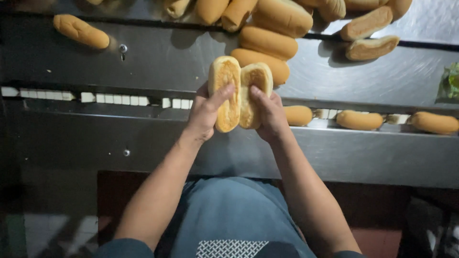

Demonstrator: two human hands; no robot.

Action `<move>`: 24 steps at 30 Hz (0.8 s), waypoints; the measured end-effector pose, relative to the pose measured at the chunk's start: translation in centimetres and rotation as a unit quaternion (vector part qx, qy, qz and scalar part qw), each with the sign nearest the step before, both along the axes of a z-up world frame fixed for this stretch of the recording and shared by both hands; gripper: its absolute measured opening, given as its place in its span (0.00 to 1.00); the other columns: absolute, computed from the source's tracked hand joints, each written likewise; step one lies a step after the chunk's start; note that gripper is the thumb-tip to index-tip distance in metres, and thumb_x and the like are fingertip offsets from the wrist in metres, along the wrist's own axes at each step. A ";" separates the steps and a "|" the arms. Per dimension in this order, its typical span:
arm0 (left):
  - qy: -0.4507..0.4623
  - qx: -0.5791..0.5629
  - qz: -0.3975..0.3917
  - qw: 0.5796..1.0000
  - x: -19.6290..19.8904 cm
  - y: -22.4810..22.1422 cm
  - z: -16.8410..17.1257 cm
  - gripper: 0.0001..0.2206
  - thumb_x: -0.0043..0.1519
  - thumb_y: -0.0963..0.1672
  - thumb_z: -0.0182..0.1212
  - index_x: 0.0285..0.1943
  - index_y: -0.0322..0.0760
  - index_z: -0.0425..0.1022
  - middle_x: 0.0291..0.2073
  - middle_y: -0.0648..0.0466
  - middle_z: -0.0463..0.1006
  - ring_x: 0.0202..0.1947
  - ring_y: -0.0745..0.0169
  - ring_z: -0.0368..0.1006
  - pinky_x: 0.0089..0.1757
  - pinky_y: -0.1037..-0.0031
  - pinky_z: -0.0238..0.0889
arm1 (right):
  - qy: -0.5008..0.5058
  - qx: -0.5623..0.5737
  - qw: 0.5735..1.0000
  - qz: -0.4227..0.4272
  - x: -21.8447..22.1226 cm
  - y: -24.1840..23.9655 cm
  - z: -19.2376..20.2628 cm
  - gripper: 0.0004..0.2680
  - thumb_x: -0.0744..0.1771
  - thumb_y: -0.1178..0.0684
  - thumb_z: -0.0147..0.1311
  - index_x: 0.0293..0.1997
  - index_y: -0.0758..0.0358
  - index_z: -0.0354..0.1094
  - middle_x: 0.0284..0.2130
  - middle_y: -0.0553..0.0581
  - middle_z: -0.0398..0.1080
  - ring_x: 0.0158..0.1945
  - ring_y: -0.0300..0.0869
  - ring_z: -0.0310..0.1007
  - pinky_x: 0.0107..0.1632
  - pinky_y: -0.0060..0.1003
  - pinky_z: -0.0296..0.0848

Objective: Placing baked bread rolls from a pile onto a moving conveyor belt for further processing or packaging.

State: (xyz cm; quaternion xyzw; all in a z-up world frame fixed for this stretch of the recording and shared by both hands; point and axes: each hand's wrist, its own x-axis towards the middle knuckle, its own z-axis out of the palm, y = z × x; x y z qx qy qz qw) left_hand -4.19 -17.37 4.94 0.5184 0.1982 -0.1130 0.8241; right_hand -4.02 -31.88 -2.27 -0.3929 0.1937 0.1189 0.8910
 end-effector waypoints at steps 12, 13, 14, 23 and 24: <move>-0.031 0.044 0.133 0.990 0.2 12.3 -1.3 0.30 0.56 0.64 0.59 0.59 0.48 0.72 0.54 0.49 0.82 0.51 0.55 0.82 0.49 0.68 0.79 | -0.033 -0.054 0.996 -0.058 -0.1 -2.7 5.0 0.21 0.67 0.36 0.57 0.62 0.54 0.66 0.36 0.53 0.75 0.38 0.40 0.80 0.48 0.41 0.82; -0.031 0.044 0.130 0.990 -0.1 13.1 -3.2 0.30 0.56 0.64 0.59 0.59 0.48 0.72 0.54 0.49 0.82 0.51 0.55 0.82 0.49 0.68 0.79 | -0.033 -0.054 0.996 -0.061 -0.2 -3.5 2.7 0.21 0.67 0.36 0.57 0.62 0.54 0.66 0.36 0.53 0.75 0.38 0.40 0.80 0.48 0.41 0.82; -0.040 0.135 0.090 0.986 -0.4 13.8 -5.2 0.25 0.61 0.60 0.58 0.57 0.44 0.71 0.49 0.49 0.81 0.48 0.56 0.81 0.48 0.66 0.77 | -0.039 -0.159 0.986 -0.032 -0.2 -4.4 0.4 0.15 0.68 0.41 0.58 0.56 0.56 0.67 0.33 0.51 0.70 0.37 0.38 0.75 0.46 0.41 0.79; -0.160 0.651 -0.392 0.630 -1.6 9.4 -12.7 0.25 0.60 0.53 0.66 0.65 0.49 0.70 0.52 0.54 0.78 0.57 0.51 0.73 0.57 0.54 0.62 | -0.273 -0.774 0.488 0.298 -3.9 -11.0 -7.4 0.32 0.61 0.30 0.62 0.73 0.43 0.57 0.58 0.55 0.63 0.59 0.51 0.68 0.67 0.57 0.62; -0.188 0.663 -0.397 0.606 -1.9 9.1 -15.0 0.25 0.60 0.53 0.65 0.66 0.49 0.70 0.54 0.56 0.77 0.59 0.55 0.71 0.60 0.54 0.59 | -0.248 -0.737 0.526 0.345 -4.3 -11.8 -7.2 0.28 0.65 0.28 0.56 0.72 0.41 0.58 0.59 0.54 0.61 0.61 0.52 0.68 0.70 0.60 0.60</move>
